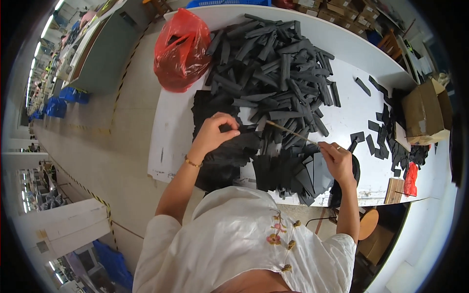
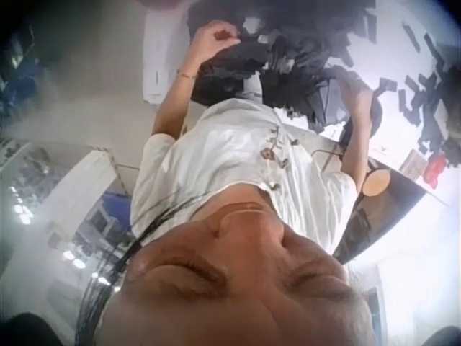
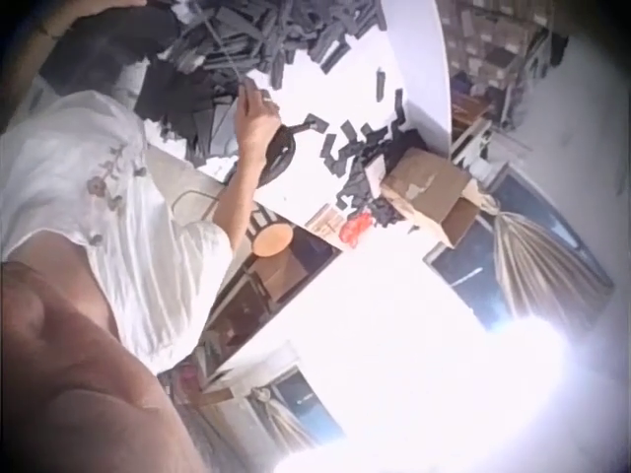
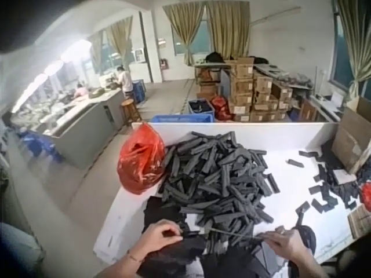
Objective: Applying adhesive to black foam strips using a wooden stick on a workbench.
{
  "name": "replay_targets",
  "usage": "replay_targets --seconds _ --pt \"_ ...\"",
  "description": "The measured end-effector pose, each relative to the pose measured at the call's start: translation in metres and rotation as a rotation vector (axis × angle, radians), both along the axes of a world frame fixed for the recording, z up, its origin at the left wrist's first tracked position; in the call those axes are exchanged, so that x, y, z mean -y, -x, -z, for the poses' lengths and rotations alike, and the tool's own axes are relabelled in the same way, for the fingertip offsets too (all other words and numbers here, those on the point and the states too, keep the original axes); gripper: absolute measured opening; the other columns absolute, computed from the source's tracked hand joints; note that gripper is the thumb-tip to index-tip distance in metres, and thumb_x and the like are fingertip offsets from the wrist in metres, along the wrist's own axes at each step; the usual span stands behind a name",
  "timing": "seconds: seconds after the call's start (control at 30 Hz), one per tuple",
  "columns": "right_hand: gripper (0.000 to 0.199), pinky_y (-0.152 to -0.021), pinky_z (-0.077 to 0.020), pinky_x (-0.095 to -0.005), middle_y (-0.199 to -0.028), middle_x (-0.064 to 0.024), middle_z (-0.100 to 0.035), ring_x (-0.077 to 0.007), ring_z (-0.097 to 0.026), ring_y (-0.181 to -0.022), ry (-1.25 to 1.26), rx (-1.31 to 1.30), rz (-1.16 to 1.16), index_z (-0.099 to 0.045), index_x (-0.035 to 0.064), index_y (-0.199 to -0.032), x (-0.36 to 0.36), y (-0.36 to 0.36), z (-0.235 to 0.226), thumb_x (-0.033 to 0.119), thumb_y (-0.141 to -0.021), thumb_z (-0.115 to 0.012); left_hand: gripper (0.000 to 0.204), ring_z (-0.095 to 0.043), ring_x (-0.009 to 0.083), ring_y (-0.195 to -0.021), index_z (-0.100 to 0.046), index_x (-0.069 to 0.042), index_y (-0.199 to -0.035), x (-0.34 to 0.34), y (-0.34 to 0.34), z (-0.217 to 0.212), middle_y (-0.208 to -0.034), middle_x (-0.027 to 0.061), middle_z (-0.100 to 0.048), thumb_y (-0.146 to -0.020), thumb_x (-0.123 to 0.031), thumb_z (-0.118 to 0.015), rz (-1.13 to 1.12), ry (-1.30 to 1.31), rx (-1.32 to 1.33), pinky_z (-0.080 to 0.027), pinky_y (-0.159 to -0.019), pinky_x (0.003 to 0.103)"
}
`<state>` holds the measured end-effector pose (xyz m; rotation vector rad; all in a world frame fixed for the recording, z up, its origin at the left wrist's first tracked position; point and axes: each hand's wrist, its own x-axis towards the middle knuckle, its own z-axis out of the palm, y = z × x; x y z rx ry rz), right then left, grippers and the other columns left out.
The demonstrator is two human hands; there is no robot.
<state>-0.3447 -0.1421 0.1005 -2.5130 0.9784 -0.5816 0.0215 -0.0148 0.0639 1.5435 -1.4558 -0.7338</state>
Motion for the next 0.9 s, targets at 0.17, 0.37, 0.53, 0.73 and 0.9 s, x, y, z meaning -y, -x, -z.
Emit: replay_targets --seconds 0.17,0.37,0.53,0.73,0.9 --pt "0.018 -0.047 -0.0445 -0.0330 -0.065 -0.0060 -0.058 -0.0232 -0.057 -0.052 0.083 -0.012 -0.130 -0.070 0.0090 -0.097 -0.020 -0.034 -0.027 0.005 -0.079 -0.069 0.015 -0.059 0.0223 -0.094 -0.064 -0.003 -0.079 -0.017 -0.020 -0.004 -0.089 0.0042 -0.068 -0.071 -0.008 -0.075 -0.022 0.005 0.024 -0.046 -0.086 0.033" --pt "0.019 -0.049 -0.0468 -0.0341 -0.067 -0.0060 -0.059 -0.0234 -0.060 -0.057 0.217 -0.119 -0.259 -0.068 0.0093 -0.098 -0.029 -0.060 -0.035 0.006 -0.079 -0.069 0.013 -0.059 0.0244 -0.091 -0.065 -0.005 -0.078 -0.028 -0.030 -0.008 -0.086 0.0046 -0.067 -0.071 -0.011 -0.074 0.036 0.049 0.091 -0.047 -0.084 0.034" --pt "0.020 -0.056 -0.0498 -0.0352 -0.076 -0.0110 -0.063 -0.0277 -0.063 -0.065 0.040 -0.088 -0.315 -0.066 0.0066 -0.101 -0.056 -0.112 0.000 0.005 -0.081 -0.066 0.014 -0.057 0.0246 -0.098 -0.064 -0.007 -0.079 -0.020 -0.006 -0.012 -0.088 0.0037 -0.066 -0.071 -0.015 -0.073 0.203 0.062 0.220 -0.043 -0.089 0.038" --pt "0.012 -0.056 -0.0443 -0.0264 -0.069 -0.0070 -0.060 -0.0108 -0.057 -0.061 -0.761 0.266 -0.096 -0.062 -0.0009 -0.096 -0.093 -0.142 0.048 0.010 -0.092 -0.060 0.054 -0.034 0.0300 -0.133 -0.059 -0.008 -0.113 -0.050 0.002 -0.046 -0.140 0.0154 -0.039 -0.068 -0.024 -0.082 -0.477 0.539 0.010 -0.033 -0.104 0.044" --pt "0.016 -0.053 -0.0412 -0.0263 -0.064 -0.0075 -0.058 -0.0110 -0.053 -0.058 -0.825 0.339 -0.104 -0.056 -0.0018 -0.083 -0.121 -0.170 0.076 0.010 -0.093 -0.059 0.027 -0.062 0.0252 -0.097 -0.062 -0.002 -0.109 -0.058 0.020 0.046 -0.100 0.0108 -0.063 -0.086 -0.013 -0.069 -0.195 0.189 -1.575 -0.048 -0.091 0.037"
